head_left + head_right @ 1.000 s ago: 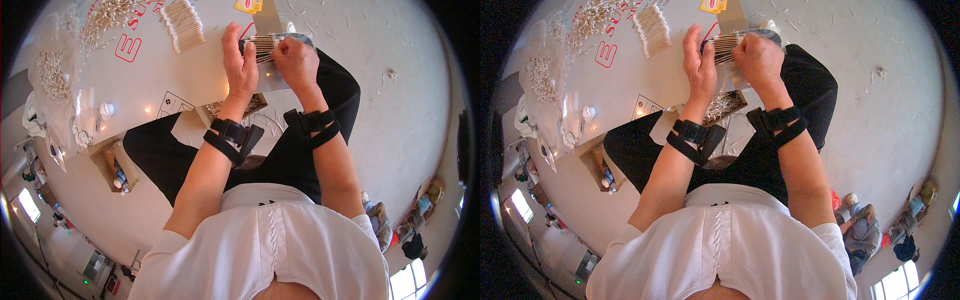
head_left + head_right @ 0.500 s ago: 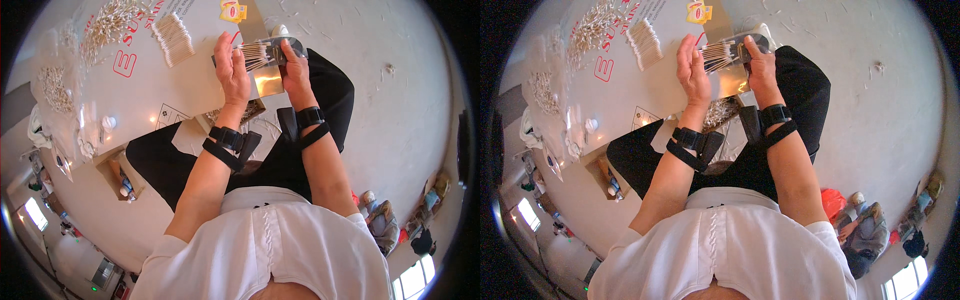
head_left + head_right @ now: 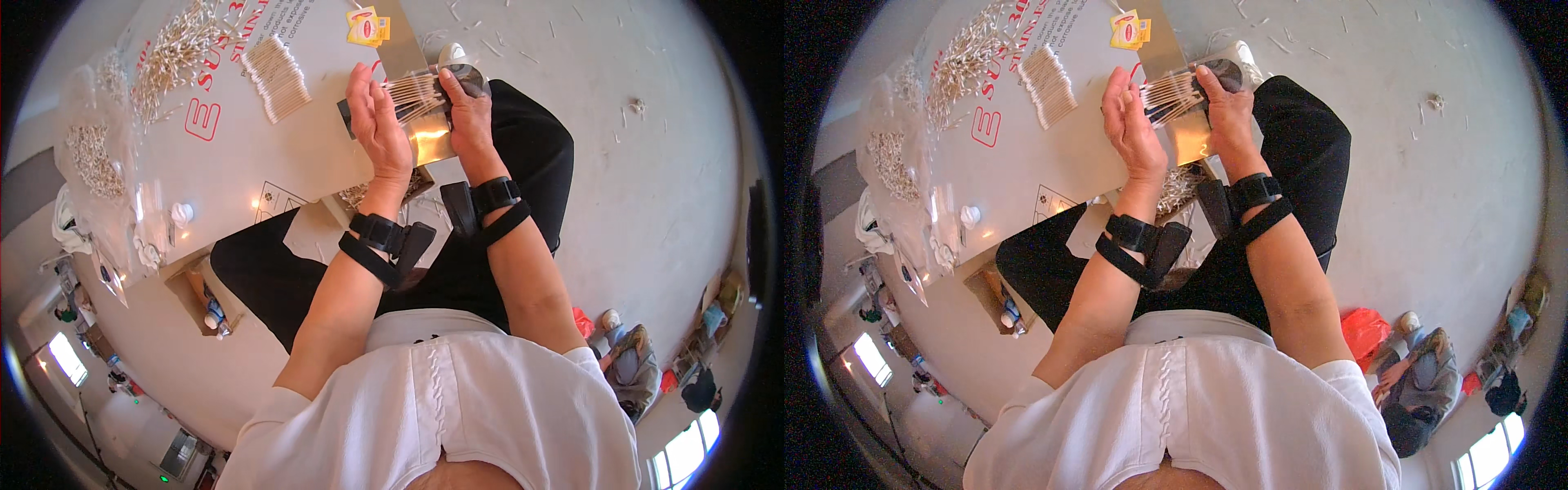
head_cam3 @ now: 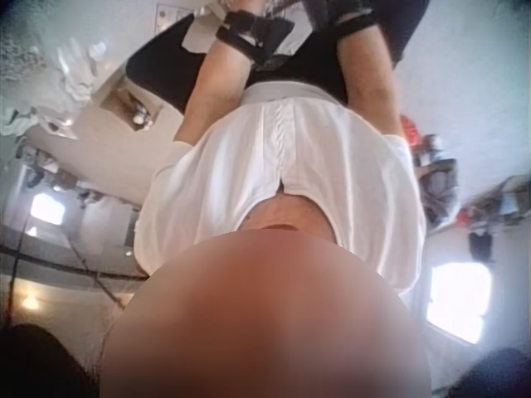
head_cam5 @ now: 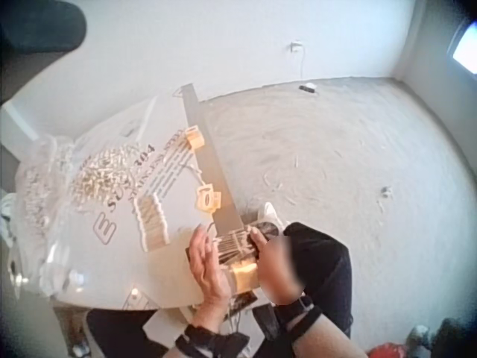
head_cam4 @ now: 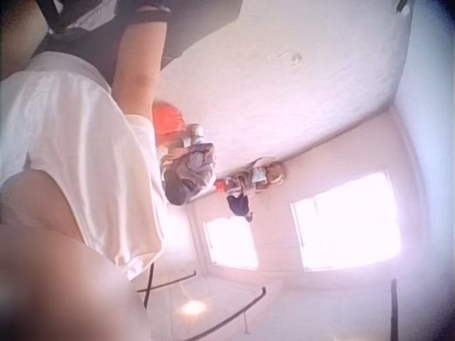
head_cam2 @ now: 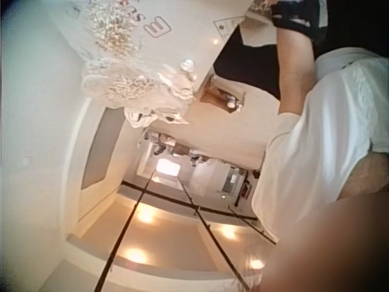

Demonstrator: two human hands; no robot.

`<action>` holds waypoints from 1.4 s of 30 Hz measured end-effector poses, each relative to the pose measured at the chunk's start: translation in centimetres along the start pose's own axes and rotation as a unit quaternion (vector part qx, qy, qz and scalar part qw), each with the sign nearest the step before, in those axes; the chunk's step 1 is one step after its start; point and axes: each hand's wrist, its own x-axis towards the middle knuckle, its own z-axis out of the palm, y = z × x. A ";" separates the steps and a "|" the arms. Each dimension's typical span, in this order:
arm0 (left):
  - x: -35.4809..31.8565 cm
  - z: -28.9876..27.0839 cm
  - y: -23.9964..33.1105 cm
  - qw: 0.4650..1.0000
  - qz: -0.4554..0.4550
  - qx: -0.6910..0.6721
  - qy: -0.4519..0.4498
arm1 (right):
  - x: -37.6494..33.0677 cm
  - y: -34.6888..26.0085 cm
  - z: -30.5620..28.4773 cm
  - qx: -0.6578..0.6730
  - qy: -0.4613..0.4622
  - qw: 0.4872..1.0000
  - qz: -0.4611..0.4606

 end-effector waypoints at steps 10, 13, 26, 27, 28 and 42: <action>0.3 0.1 -0.6 0.998 0.033 0.046 0.008 | -0.5 -0.5 0.6 0.063 0.064 0.996 0.016; 0.2 0.6 -0.5 0.999 0.021 0.034 0.008 | 0.0 -1.0 0.0 0.069 0.057 0.995 0.041; 0.4 0.4 -0.5 0.998 0.026 0.051 -0.003 | 2.3 -3.0 -3.2 -0.059 0.047 0.995 0.067; 0.3 0.3 -0.4 0.999 0.025 0.037 -0.001 | 2.4 -2.9 -2.9 -0.059 0.046 0.995 0.067; 0.3 0.3 -0.4 0.999 0.024 0.022 0.002 | 2.4 -2.9 -2.3 -0.109 0.022 0.993 0.033; 0.5 0.7 0.4 0.999 -0.022 -0.026 -0.013 | 2.0 -2.0 -1.2 -0.119 0.013 0.992 -0.032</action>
